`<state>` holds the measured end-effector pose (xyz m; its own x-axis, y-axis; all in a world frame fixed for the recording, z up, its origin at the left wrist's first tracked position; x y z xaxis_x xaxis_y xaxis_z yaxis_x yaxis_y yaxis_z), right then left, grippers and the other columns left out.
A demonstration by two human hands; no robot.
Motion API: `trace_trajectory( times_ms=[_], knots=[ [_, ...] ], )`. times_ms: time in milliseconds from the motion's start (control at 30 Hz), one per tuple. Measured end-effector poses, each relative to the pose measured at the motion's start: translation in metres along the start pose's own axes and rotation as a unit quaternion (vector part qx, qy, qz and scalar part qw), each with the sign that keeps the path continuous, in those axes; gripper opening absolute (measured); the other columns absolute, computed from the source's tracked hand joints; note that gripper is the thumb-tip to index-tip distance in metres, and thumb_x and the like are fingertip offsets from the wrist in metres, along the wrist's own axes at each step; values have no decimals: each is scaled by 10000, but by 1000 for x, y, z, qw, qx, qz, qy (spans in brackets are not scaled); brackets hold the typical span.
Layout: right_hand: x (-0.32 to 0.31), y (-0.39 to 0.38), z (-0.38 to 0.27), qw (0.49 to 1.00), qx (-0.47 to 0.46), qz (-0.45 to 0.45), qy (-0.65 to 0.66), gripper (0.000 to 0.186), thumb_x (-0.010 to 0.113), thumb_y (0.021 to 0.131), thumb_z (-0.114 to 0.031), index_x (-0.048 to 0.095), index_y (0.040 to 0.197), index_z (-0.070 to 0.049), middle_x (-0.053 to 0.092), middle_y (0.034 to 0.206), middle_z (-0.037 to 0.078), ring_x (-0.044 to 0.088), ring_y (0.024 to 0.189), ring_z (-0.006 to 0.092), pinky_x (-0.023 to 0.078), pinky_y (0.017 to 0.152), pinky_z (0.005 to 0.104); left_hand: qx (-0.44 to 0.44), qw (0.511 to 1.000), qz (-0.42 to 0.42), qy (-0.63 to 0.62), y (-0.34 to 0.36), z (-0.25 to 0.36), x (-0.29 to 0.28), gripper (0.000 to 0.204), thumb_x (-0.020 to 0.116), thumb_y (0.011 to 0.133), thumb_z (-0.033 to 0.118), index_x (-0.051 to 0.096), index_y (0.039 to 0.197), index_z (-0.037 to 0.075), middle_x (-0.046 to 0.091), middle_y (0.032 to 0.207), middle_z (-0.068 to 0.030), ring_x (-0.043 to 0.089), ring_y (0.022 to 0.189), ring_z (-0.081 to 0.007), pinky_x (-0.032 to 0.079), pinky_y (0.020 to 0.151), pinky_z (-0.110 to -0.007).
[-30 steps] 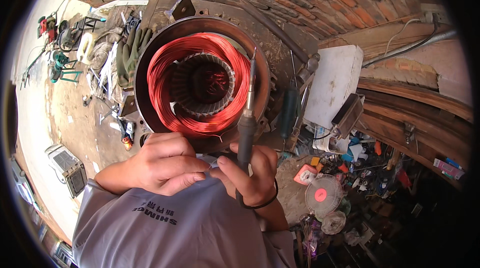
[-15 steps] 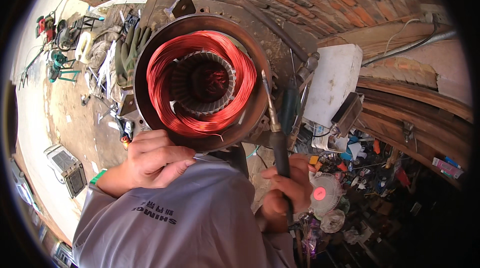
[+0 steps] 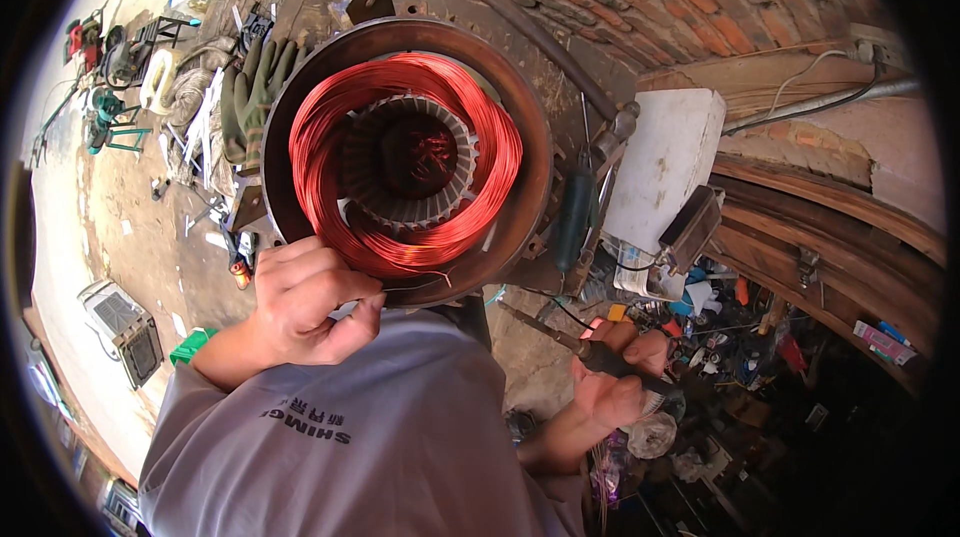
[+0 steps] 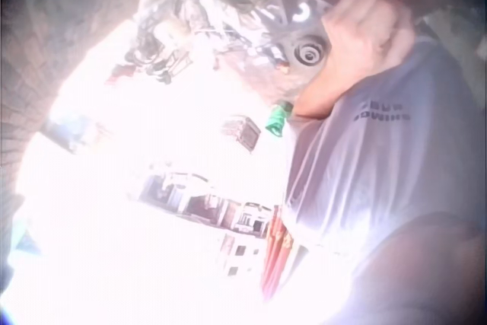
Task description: The person uses a soldering iron and solder to join wires on a copper-wound stator. They then use pliers to cut and adjust the wires. The work is performed in a cluttered workshop with tools and parts visible around the workspace.
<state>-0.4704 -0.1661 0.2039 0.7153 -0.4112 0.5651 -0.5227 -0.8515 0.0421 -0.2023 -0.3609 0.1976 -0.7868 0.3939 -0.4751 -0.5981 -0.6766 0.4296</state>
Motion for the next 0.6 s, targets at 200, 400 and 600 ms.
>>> trace_trajectory(
  times_ms=[200, 400, 600],
  knots=[
    [9, 0, 5, 985, 44, 93, -136, 372, 764, 872, -181, 568, 1098, 40, 551, 844, 153, 522, 714, 200, 460, 540, 299, 1, 1000, 0, 10, 1, 0, 1, 149, 756, 644, 31, 677, 747, 105, 526, 613, 8, 501, 510, -170, 407, 437, -299],
    [19, 7, 9, 983, 42, 54, -171, 330, 759, 872, -162, 605, 1074, 49, 558, 859, 160, 532, 714, 202, 455, 581, 305, -9, 1000, -7, 6, 4, 2, 1, 149, 752, 644, 28, 680, 749, 108, 545, 618, 12, 500, 509, -171, 409, 444, -298],
    [14, 7, 17, 985, 45, 27, -161, 328, 782, 853, -133, 618, 1075, 43, 574, 899, 170, 551, 737, 209, 468, 613, 305, -20, 1000, -14, 2, 4, 2, 0, 149, 743, 641, 24, 683, 747, 108, 552, 613, 8, 502, 507, -173, 416, 454, -300]
  ],
)
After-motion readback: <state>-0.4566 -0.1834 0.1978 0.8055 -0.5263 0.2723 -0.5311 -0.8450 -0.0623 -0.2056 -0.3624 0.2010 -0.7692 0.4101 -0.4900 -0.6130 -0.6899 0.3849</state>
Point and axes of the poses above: each hand's wrist, its own y-axis towards the middle knuckle, its own x-axis out of the palm, z = x × y, the point moved 2 cm from there along y, towards the middle knuckle
